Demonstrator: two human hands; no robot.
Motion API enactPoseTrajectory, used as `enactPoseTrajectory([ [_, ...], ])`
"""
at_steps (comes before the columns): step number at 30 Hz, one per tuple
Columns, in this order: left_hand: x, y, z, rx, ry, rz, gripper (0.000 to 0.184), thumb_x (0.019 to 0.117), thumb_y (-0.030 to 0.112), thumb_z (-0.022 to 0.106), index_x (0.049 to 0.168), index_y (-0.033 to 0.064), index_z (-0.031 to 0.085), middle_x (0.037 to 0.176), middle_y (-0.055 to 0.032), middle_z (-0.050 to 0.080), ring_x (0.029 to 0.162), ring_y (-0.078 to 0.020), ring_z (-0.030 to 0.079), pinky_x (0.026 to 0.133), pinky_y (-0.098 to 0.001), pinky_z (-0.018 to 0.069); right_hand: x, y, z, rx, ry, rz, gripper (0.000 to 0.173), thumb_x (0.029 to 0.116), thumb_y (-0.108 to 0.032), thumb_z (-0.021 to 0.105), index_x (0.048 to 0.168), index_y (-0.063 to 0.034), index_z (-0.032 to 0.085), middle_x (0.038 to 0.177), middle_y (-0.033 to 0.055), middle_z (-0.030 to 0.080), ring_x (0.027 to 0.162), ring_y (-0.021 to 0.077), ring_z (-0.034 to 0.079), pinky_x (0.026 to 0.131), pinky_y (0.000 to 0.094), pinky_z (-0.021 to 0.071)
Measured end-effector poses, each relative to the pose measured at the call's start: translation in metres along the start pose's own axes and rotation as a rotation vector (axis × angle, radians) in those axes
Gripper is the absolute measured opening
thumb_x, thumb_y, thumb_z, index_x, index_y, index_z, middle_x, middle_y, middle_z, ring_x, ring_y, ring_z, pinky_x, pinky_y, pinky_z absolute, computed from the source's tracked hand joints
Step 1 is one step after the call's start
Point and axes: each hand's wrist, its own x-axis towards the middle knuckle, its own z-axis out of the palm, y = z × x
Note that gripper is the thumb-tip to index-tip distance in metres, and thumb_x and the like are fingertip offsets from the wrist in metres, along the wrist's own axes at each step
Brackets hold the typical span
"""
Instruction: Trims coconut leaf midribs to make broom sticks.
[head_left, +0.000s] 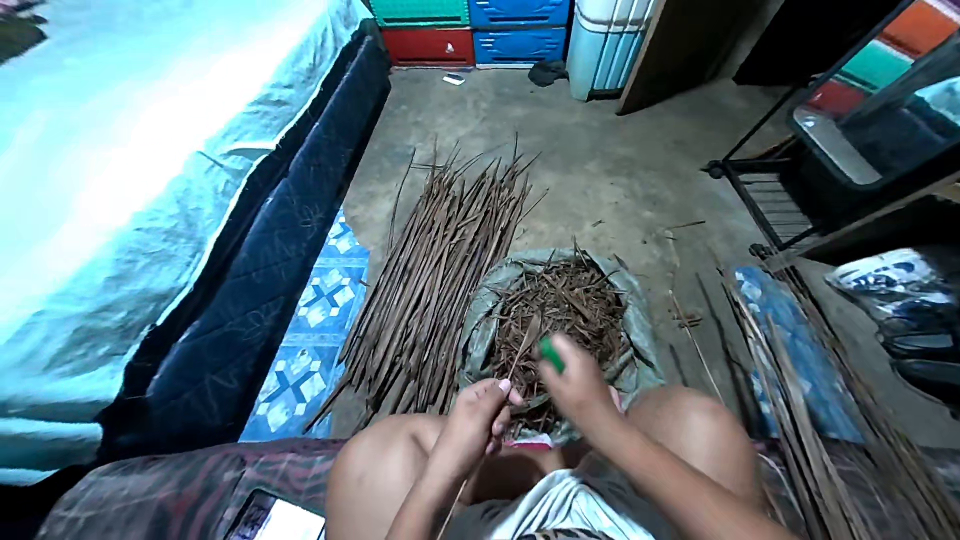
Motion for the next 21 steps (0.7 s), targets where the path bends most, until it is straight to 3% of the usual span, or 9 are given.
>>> enactPoseTrajectory([
  [2, -0.001, 0.0, 0.001, -0.045, -0.012, 0.001, 0.038, 0.1092, 0.016, 0.029, 0.087, 0.0107, 0.06, 0.051, 0.0096, 0.042, 0.038, 0.0004, 0.036, 0.037, -0.0156, 0.0341, -0.012, -0.009, 0.007, -0.251, -0.241, -0.012, 0.027, 0.1022, -0.022, 0.057, 0.112, 0.0014, 0.066, 0.103, 0.0224, 0.07, 0.096, 0.04, 0.071, 0.081, 0.0594, 0.0541],
  [6, 0.003, -0.003, 0.007, -0.175, 0.033, -0.063, 0.04, 0.1123, 0.019, 0.026, 0.086, 0.0115, 0.055, 0.051, 0.0094, 0.036, 0.037, -0.0001, 0.032, 0.036, -0.0155, 0.031, 0.033, 0.009, -0.004, -0.486, -0.224, 0.231, 0.032, 0.1068, -0.024, 0.054, 0.13, -0.0033, 0.062, 0.123, 0.0218, 0.069, 0.115, 0.0406, 0.068, 0.092, 0.0606, 0.0527],
  [8, 0.007, -0.004, 0.009, -0.277, 0.025, -0.109, 0.04, 0.1127, 0.02, 0.024, 0.086, 0.0122, 0.053, 0.051, 0.0103, 0.035, 0.036, 0.0014, 0.031, 0.035, -0.0136, 0.0307, 0.033, 0.007, -0.005, -0.473, -0.224, 0.274, 0.032, 0.1079, -0.026, 0.052, 0.13, -0.0037, 0.061, 0.123, 0.0212, 0.069, 0.115, 0.0396, 0.068, 0.093, 0.0593, 0.0528],
  [12, 0.008, -0.012, 0.008, -0.303, 0.005, -0.132, 0.041, 0.1101, 0.019, 0.023, 0.082, 0.0146, 0.052, 0.05, 0.0105, 0.036, 0.035, 0.0015, 0.032, 0.034, -0.0136, 0.0305, -0.004, -0.012, 0.008, -0.406, -0.396, 0.18, 0.03, 0.1063, -0.026, 0.054, 0.123, -0.0027, 0.064, 0.115, 0.0215, 0.071, 0.11, 0.0398, 0.069, 0.091, 0.0597, 0.0529],
  [17, -0.004, -0.019, 0.0, -0.625, -0.183, -0.274, 0.043, 0.1098, 0.023, 0.024, 0.078, 0.0159, 0.053, 0.05, 0.0112, 0.038, 0.034, 0.0046, 0.036, 0.033, -0.01, 0.0331, 0.048, 0.034, -0.014, -0.395, -0.184, 0.388, 0.033, 0.1081, -0.028, 0.051, 0.125, -0.0028, 0.065, 0.12, 0.0214, 0.07, 0.114, 0.0394, 0.067, 0.094, 0.0605, 0.0517],
  [21, -0.003, -0.024, -0.008, -0.782, -0.192, -0.291, 0.046, 0.1097, 0.023, 0.024, 0.076, 0.0143, 0.053, 0.05, 0.0102, 0.04, 0.034, 0.0038, 0.039, 0.032, -0.0104, 0.035, -0.001, -0.004, -0.008, -0.371, -0.4, 0.239, 0.032, 0.1063, -0.028, 0.054, 0.12, -0.002, 0.066, 0.112, 0.0229, 0.071, 0.108, 0.0404, 0.069, 0.09, 0.0611, 0.0523],
])
